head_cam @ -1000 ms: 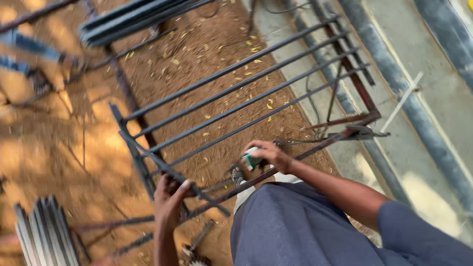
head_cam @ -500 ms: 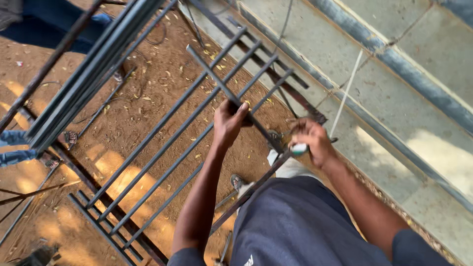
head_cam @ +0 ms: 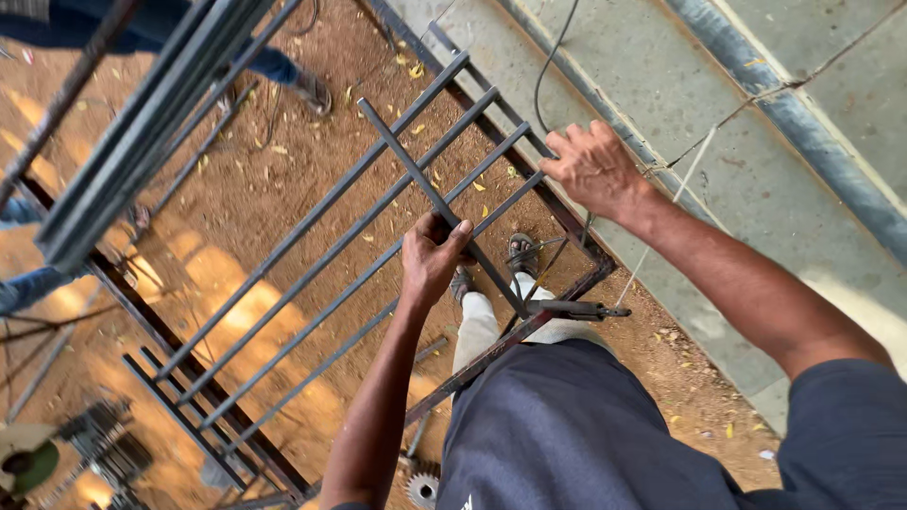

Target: The person measures metal bars using a tape measure and welds them into place on a metal frame.

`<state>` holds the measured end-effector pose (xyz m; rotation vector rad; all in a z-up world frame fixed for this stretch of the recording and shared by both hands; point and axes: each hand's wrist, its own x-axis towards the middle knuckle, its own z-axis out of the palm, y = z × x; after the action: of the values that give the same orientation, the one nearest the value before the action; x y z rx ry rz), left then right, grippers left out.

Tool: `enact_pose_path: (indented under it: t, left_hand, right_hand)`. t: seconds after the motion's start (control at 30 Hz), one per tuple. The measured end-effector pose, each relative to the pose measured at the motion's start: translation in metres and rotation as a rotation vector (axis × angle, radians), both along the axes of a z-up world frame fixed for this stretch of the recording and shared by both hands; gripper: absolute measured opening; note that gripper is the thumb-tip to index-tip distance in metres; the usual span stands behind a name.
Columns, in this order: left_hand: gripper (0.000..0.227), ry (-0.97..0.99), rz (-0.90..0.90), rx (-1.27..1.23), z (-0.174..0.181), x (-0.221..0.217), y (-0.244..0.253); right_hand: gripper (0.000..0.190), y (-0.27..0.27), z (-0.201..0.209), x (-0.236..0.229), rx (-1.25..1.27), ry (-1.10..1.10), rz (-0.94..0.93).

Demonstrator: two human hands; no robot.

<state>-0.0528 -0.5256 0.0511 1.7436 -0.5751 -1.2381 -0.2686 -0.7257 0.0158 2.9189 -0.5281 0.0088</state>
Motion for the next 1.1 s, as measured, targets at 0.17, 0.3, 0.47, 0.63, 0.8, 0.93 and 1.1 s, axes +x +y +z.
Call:
enact_pose_path:
  t: [0.17,0.3,0.47,0.63,0.8,0.93,1.1]
  left_hand:
    - [0.024,-0.017,0.016,0.015,-0.005,0.005,0.002]
    - [0.026,-0.031,0.007,0.020,-0.004,0.007,-0.013]
    - [0.028,-0.044,-0.012,0.022,-0.008,0.007,-0.044]
    - [0.029,-0.011,-0.039,0.022,-0.007,0.004,-0.063]
    - [0.030,0.031,-0.042,-0.014,-0.010,0.004,-0.067]
    - [0.029,0.035,-0.047,0.006,-0.014,0.005,-0.066]
    - [0.030,-0.002,-0.061,0.036,-0.017,0.006,-0.064]
  right_hand:
    - [0.013,-0.010,0.003,0.008,-0.002,0.064,0.101]
    - [0.020,-0.018,0.004,0.015,0.008,0.133,0.164]
    - [0.022,-0.022,0.004,0.015,0.022,0.088,0.185]
    - [0.019,-0.022,0.010,0.014,0.057,0.024,0.183]
    - [0.021,-0.023,0.012,0.013,0.071,0.014,0.204]
    - [0.019,-0.024,0.014,0.014,0.076,0.013,0.211]
    - [0.018,-0.026,0.013,0.016,0.091,0.061,0.202]
